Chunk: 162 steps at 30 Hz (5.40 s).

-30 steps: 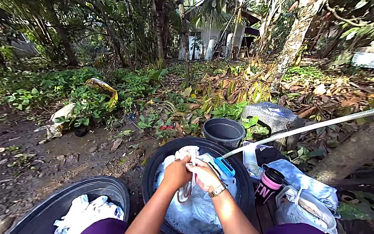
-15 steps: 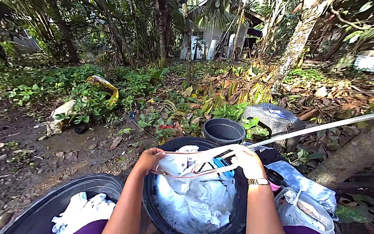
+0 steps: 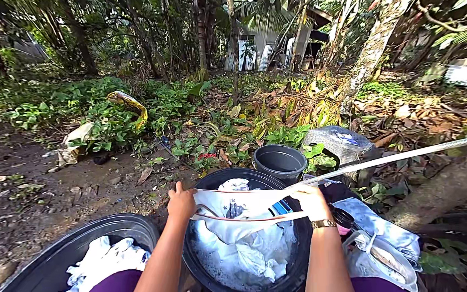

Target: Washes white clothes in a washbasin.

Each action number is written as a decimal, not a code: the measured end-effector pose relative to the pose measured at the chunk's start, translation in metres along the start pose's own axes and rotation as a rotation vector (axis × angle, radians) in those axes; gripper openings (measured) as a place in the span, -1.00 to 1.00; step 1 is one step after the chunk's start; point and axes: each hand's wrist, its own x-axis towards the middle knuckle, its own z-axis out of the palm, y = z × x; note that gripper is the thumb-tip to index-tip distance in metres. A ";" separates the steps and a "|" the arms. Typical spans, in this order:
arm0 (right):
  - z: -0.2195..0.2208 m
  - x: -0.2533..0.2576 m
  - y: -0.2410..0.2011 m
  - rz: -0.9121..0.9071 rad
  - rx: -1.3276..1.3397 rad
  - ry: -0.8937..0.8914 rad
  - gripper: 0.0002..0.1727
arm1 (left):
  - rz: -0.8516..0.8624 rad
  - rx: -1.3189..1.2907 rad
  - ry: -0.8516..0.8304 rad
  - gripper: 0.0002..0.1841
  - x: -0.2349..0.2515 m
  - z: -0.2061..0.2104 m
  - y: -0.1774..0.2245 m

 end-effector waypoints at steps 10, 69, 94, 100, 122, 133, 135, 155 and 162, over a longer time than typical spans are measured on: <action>0.136 -0.010 0.058 0.277 -0.619 -0.573 -0.07 | 0.056 0.127 -0.483 0.29 0.010 0.120 0.036; -0.182 0.024 -0.326 -0.228 -0.358 0.234 -0.67 | 0.349 -0.774 0.318 -0.79 -0.092 -0.355 0.089; 0.228 -0.023 0.154 0.288 -0.751 -0.910 0.05 | 0.167 0.195 -0.600 0.04 0.040 0.274 0.042; 0.212 -0.003 0.117 0.300 -0.630 -0.957 -0.26 | 0.328 0.048 -0.719 0.00 0.055 0.237 0.041; 0.189 -0.031 0.067 0.407 0.451 -0.082 -0.53 | 0.682 -1.238 0.131 -0.94 -0.084 -0.143 0.097; 0.112 -0.066 -0.052 0.173 0.685 -0.469 -0.44 | -0.181 -1.345 -0.704 -0.11 -0.011 0.091 0.070; 0.097 -0.069 -0.054 0.116 0.793 -0.578 -0.53 | -0.243 -1.597 -0.764 -0.25 -0.007 0.101 0.070; 0.145 -0.014 0.038 0.305 1.511 -0.164 -0.54 | -0.322 -1.857 -0.724 -0.25 -0.021 0.128 0.056; 0.146 -0.030 0.034 -0.051 1.445 -0.412 -0.31 | -0.344 -1.965 -0.738 -0.35 -0.018 0.116 0.065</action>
